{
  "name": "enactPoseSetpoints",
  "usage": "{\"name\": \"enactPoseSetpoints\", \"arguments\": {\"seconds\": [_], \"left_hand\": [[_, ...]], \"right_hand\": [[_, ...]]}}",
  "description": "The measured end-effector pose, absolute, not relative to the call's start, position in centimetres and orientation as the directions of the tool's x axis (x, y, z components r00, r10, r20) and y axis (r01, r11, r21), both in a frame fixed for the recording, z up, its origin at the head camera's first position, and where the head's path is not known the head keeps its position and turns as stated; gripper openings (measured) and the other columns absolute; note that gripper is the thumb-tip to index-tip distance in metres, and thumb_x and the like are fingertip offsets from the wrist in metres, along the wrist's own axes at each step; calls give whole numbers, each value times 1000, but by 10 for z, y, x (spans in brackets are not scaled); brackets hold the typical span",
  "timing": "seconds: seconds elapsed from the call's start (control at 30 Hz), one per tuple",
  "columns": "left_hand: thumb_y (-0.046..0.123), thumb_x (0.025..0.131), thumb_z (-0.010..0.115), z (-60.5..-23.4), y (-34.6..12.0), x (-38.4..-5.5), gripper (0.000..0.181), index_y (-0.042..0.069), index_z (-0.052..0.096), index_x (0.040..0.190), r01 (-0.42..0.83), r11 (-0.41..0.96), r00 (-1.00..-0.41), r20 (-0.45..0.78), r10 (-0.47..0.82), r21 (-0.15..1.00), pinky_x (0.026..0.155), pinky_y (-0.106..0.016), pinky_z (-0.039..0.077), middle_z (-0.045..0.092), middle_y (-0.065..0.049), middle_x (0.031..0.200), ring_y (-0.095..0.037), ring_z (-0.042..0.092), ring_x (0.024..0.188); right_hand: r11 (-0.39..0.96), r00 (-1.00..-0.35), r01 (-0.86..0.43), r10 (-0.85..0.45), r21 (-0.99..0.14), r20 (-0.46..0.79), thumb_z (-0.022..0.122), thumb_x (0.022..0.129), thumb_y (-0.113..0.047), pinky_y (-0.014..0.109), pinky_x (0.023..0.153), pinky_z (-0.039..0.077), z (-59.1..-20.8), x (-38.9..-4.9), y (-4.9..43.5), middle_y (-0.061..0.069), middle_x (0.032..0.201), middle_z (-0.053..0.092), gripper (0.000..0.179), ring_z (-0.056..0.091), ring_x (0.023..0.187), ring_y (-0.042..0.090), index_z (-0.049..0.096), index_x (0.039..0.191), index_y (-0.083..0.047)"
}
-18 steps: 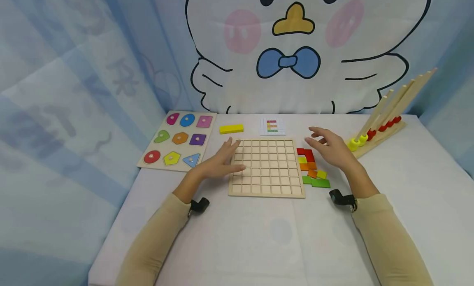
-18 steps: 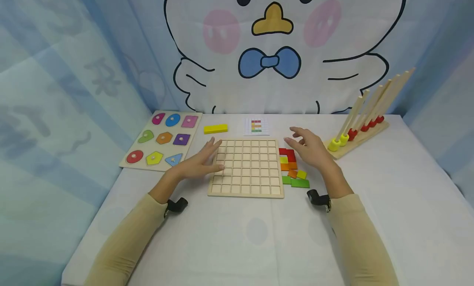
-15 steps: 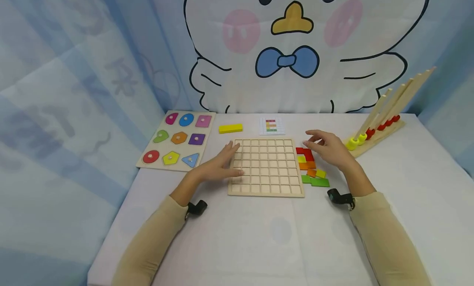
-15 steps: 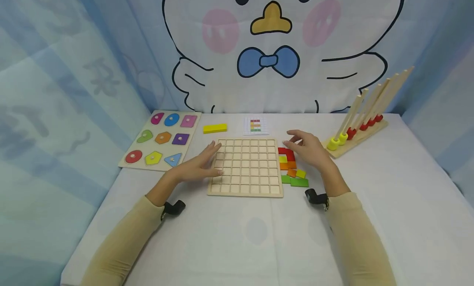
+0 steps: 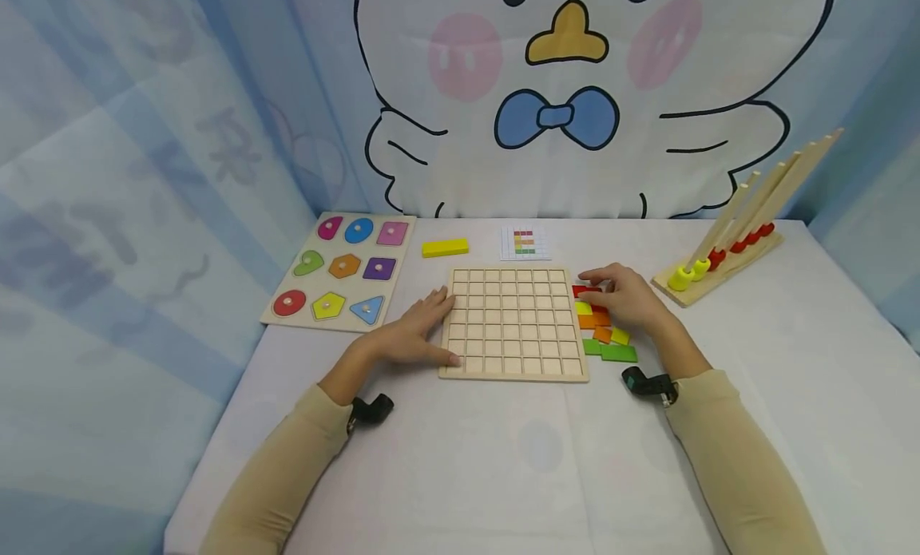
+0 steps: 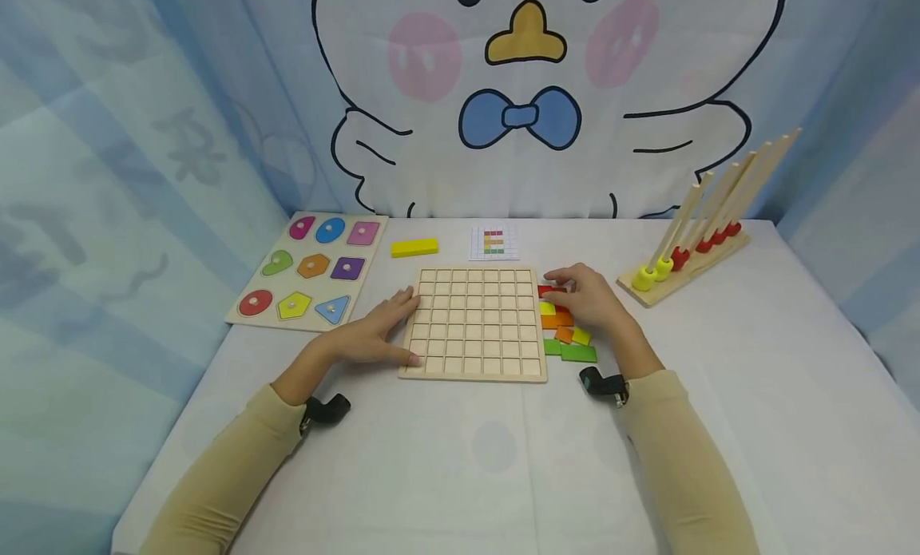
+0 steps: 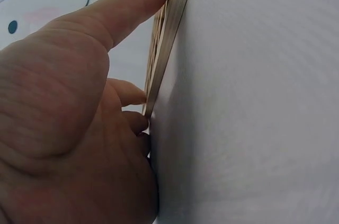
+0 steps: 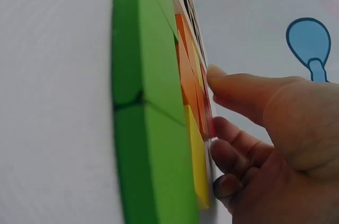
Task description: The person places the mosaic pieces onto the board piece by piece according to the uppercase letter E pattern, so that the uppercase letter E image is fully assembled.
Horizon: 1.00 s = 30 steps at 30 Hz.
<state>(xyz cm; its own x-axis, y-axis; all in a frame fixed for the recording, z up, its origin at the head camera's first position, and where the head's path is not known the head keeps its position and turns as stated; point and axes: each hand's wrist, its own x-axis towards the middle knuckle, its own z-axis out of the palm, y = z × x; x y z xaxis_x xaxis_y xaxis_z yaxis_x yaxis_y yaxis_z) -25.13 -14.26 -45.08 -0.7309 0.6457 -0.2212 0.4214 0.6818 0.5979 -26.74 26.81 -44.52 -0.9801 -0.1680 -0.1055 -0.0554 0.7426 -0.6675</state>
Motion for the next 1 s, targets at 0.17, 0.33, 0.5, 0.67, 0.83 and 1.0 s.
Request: {"name": "enactPoseSetpoints", "arguments": {"seconds": [0.17, 0.33, 0.5, 0.67, 0.83, 1.0], "left_hand": [[59, 85, 79, -452, -143, -249, 121, 8, 6, 168, 433, 689, -726, -229, 649, 581, 133, -45, -4, -9, -13, 175, -27, -11, 163], [57, 86, 79, -450, -143, -249, 121, 8, 6, 168, 443, 686, -728, -215, 651, 577, 133, -46, -4, -9, -13, 175, -27, -11, 163], [54, 85, 80, -448, -144, -251, 119, 10, 7, 168, 440, 680, -723, -218, 655, 587, 133, -46, -3, -7, -11, 176, -26, -9, 163], [52, 85, 82, -448, -146, -252, 119, 13, 8, 169, 424, 680, -717, -237, 656, 599, 133, -45, -3, -6, -8, 176, -25, -8, 164], [52, 85, 82, -449, -147, -252, 119, 13, 7, 169, 414, 671, -719, -231, 655, 615, 133, -46, -3, -7, -7, 176, -24, -9, 163], [53, 83, 83, -450, -149, -251, 120, 14, 8, 169, 408, 674, -725, -229, 649, 616, 133, -47, -3, -7, -6, 176, -24, -9, 163]], "right_hand": [[780, -983, -83, -165, -620, -76, 71, 100, -28, 35, 73, 43, -448, -266, 266, 15, 119, 57, 37, 49, 94, 28, 71, 132, -8], [813, -981, -148, -192, -564, -19, 70, 101, -26, 38, 78, 45, -443, -265, 262, 14, 117, 60, 34, 51, 96, 30, 72, 128, -5], [856, -980, -180, -197, -484, 17, 67, 103, -26, 53, 95, 49, -440, -265, 261, 19, 126, 60, 34, 53, 107, 36, 70, 127, -2], [858, -986, -158, -162, -488, 35, 65, 104, -27, 52, 93, 50, -436, -263, 262, 19, 129, 62, 35, 52, 108, 36, 67, 131, -5], [833, -981, -192, -175, -519, 82, 65, 104, -26, 38, 78, 52, -427, -261, 253, 16, 119, 69, 37, 57, 101, 32, 66, 136, -7], [791, -971, -239, -209, -563, 119, 63, 106, -27, 38, 81, 56, -422, -263, 233, 17, 119, 70, 41, 60, 100, 30, 63, 140, -4]]}}
